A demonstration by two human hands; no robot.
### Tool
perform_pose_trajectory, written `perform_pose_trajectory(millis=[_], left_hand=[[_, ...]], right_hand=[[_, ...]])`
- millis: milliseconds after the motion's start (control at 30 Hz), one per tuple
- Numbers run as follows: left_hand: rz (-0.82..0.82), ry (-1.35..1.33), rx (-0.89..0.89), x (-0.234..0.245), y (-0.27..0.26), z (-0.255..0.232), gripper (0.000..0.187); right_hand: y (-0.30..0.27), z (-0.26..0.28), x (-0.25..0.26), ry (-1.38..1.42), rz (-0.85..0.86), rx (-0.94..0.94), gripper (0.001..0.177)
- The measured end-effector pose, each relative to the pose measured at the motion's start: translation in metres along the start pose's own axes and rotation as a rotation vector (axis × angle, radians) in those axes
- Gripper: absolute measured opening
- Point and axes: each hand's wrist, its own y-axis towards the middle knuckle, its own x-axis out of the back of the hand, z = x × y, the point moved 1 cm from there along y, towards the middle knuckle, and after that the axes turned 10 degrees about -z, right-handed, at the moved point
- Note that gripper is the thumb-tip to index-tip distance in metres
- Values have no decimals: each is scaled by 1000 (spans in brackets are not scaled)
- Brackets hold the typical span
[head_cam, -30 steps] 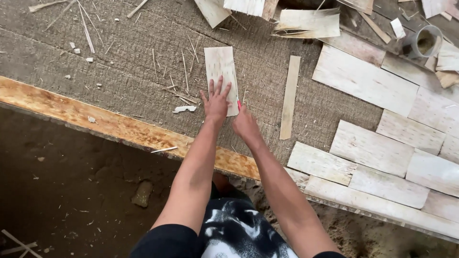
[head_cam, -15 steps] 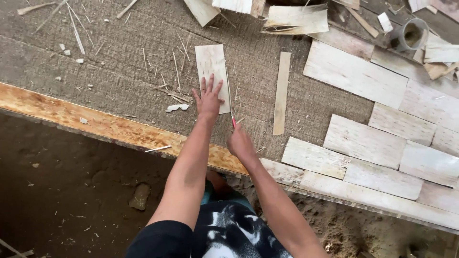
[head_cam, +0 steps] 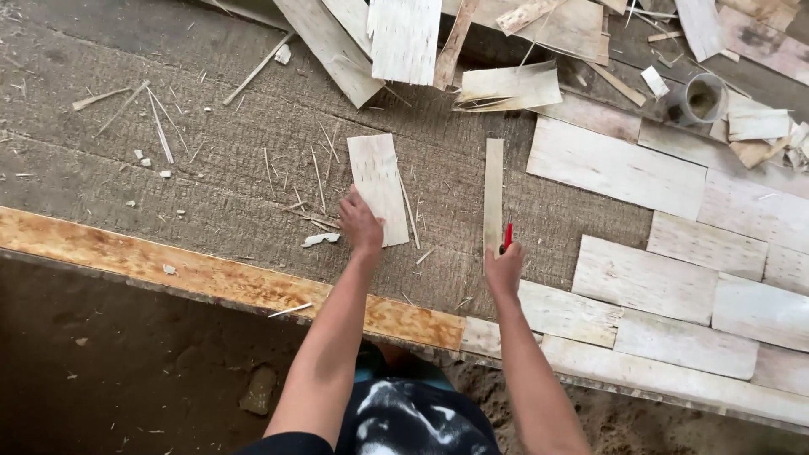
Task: The person uses a red utility knife to cut small rectangular pieces of light-colored wood on a workbench. They repeatedly score the wood, snap off thin strips, and place the cut pieces into a growing stack on the right side of the bench.
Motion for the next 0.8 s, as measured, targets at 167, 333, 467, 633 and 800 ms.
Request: perform_pose_trajectory(millis=[167, 333, 467, 633, 800], left_hand=[[-43, -324, 92, -81, 31, 63, 47], [-2, -673, 287, -38, 54, 74, 19], [5, -857, 374, -13, 69, 107, 20], [49, -922, 346, 43, 71, 111, 18], [96, -1005, 381, 28, 96, 143, 20]], right_hand=[[-1, 7, 10, -18, 50, -53, 53], [4, -12, -4, -29, 12, -77, 66], [4, -20, -5, 13, 51, -109, 40], [-35, 9, -3, 94, 67, -29, 34], [-48, 1, -62, 51, -68, 113, 45]])
